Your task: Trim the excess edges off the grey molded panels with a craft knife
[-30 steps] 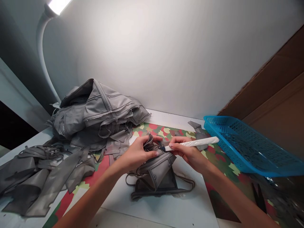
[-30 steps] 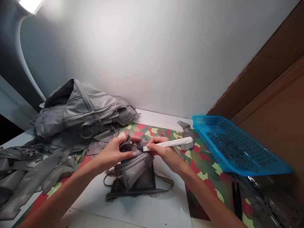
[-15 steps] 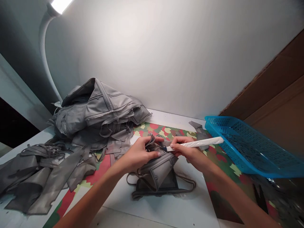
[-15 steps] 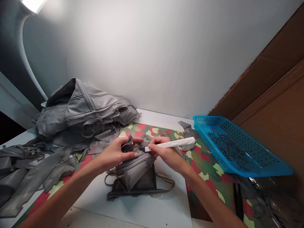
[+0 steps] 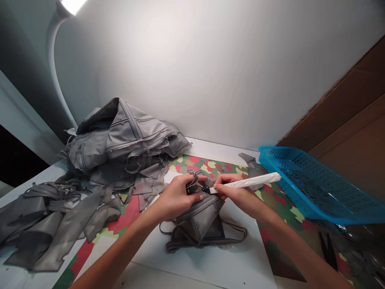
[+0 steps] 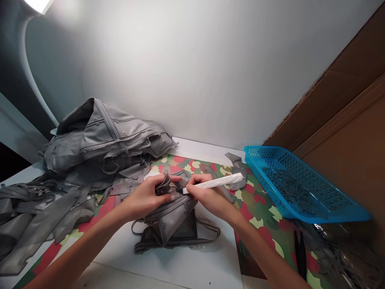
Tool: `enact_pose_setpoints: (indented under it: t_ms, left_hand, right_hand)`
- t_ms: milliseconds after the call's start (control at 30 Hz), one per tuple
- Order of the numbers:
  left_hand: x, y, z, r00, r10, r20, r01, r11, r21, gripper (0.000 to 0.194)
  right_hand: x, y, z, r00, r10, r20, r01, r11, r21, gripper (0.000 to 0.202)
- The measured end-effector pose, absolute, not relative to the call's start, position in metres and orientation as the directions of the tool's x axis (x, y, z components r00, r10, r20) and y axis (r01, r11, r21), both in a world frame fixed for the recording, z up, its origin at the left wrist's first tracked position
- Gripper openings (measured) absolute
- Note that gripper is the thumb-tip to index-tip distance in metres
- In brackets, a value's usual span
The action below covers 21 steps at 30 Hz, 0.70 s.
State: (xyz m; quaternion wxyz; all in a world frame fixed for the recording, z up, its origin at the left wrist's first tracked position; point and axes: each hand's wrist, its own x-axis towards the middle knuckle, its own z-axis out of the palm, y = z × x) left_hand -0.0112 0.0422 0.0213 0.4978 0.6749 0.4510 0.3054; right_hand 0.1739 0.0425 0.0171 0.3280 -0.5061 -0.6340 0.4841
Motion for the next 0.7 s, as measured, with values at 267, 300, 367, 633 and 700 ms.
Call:
enact_pose_setpoints:
  t_ms: [267,300,367,633,700]
  left_hand:
    - [-0.013,0.045,0.015,0.316,0.935,-0.16,0.276,0.071,0.959,0.039]
    - [-0.013,0.046,0.013,0.307,0.934,-0.184,0.266,0.101,0.959,0.04]
    - [-0.013,0.047,0.01,0.297,0.93,-0.216,0.242,0.146,0.959,0.042]
    - [-0.012,0.049,0.006,0.265,0.95,-0.166,0.183,0.12,0.976,0.036]
    - [-0.011,0.049,0.006,0.252,0.956,-0.153,0.186,0.107,0.977,0.034]
  right_hand:
    - [0.173,0.041,0.018,-0.271,0.96,-0.064,0.352,0.037,-0.935,0.02]
    - [0.173,0.042,0.019,-0.273,0.959,-0.07,0.352,0.032,-0.936,0.02]
    - [0.173,0.042,0.02,-0.274,0.958,-0.082,0.353,0.021,-0.935,0.021]
    - [0.174,0.044,0.018,-0.283,0.955,-0.092,0.348,0.013,-0.937,0.02]
    - [0.174,0.043,0.018,-0.284,0.955,-0.091,0.348,0.014,-0.937,0.019]
